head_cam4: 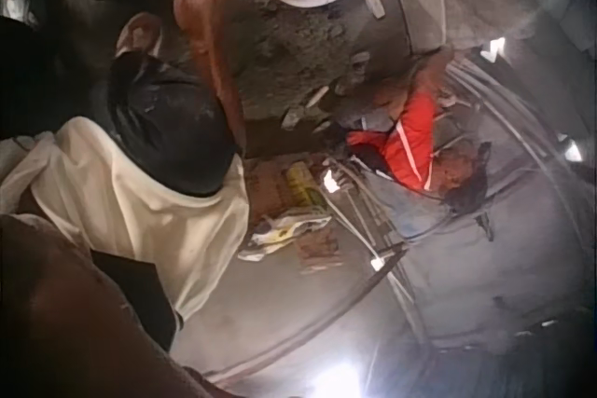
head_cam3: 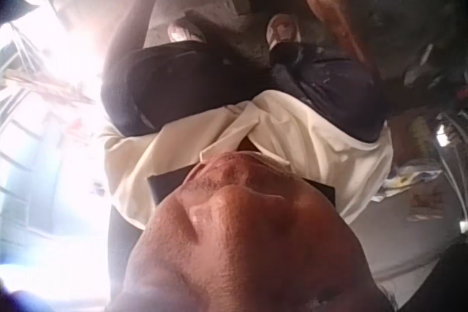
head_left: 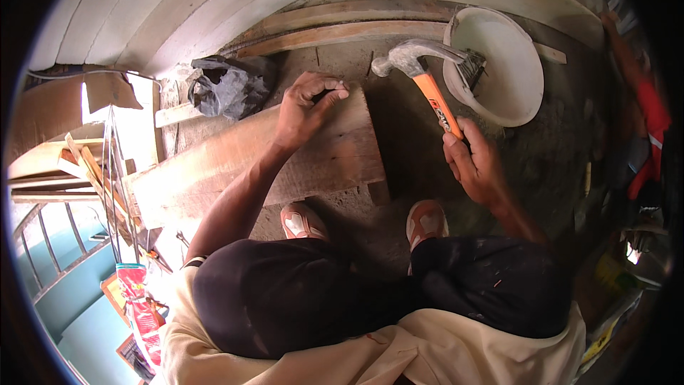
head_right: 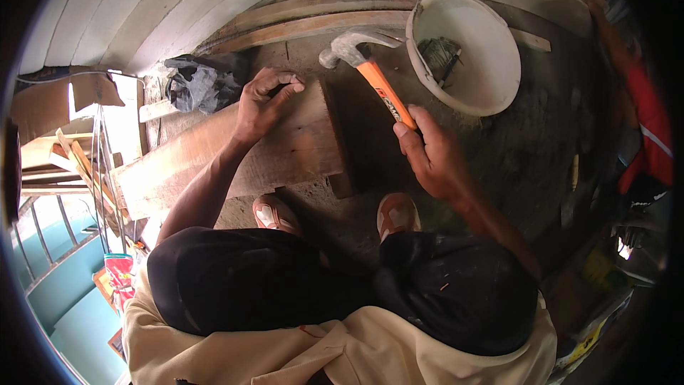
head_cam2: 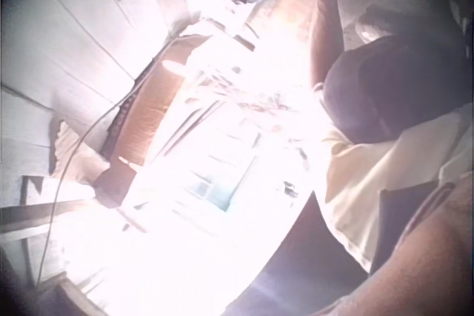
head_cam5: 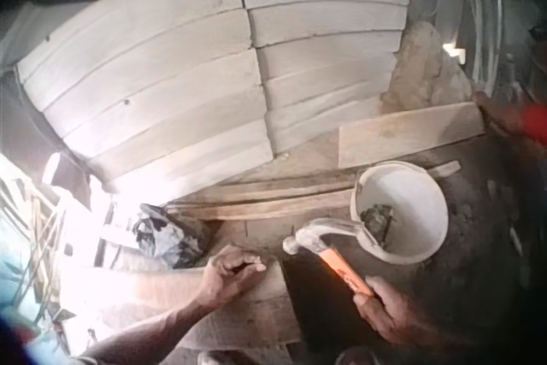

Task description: The person assembles a small wooden frame by positioning planks and nailing them together with a hammer. They repeatedly adjust the pieces, retrieve nails from a bucket, and hammer them into place while working on a concrete floor.

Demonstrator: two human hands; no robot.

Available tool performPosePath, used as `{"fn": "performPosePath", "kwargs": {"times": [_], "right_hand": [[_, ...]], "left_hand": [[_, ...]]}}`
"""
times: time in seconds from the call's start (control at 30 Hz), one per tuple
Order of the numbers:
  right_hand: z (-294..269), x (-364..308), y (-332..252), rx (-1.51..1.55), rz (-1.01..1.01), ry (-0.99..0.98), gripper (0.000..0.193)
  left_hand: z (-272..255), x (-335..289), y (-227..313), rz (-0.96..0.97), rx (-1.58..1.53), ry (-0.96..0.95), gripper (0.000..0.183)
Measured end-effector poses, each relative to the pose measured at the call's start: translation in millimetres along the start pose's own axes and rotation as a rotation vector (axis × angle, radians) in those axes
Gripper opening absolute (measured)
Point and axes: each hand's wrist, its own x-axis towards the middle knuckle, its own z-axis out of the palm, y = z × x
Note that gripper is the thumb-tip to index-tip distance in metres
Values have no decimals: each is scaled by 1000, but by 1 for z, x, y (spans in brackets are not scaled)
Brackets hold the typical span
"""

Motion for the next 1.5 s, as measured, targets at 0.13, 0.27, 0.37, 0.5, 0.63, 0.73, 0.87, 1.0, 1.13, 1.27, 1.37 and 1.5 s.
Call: {"fn": "performPosePath", "kwargs": {"times": [0.13, 0.27, 0.37, 0.5, 0.63, 0.73, 0.87, 1.0, 1.13, 1.27, 1.37, 1.5], "right_hand": [[4, 5, -19, -122, -87, 17, 36], [8, 10, -28, -233, -185, 19, 41], [10, 11, -34, -250, -243, 33, 40], [9, 10, -39, -294, -314, 24, 39], [10, 8, -36, -361, -512, 54, 39], [12, 10, -31, -356, -523, 46, 39], [12, 19, -33, -586, -427, -25, 38], [3, 17, -49, -477, -649, 85, 37], [-1, 10, -59, -402, -686, 117, 38], [5, 21, -40, -568, -486, 1, 39], [5, 21, -18, -367, -447, 115, 39], [6, 9, 4, -30, -162, 211, 39]], "left_hand": [[3, 1, -5, 46, 22, -30, 11], [5, 0, -8, 49, 34, -5, 12], [3, 1, -8, 75, 33, -4, 14], [1, 1, -8, 107, 66, -20, 15], [3, 1, -8, 121, 66, -3, 15], [3, 0, -8, 148, 69, -3, 15], [2, 0, -7, 133, 79, -11, 15], [5, 0, -6, 154, 49, 23, 10], [6, -1, -8, 157, 43, 22, 8], [3, 0, -9, 144, 117, -19, 10], [2, 4, -6, 170, 109, -56, 13], [-3, 13, 1, 15, -124, 22, 16]]}}
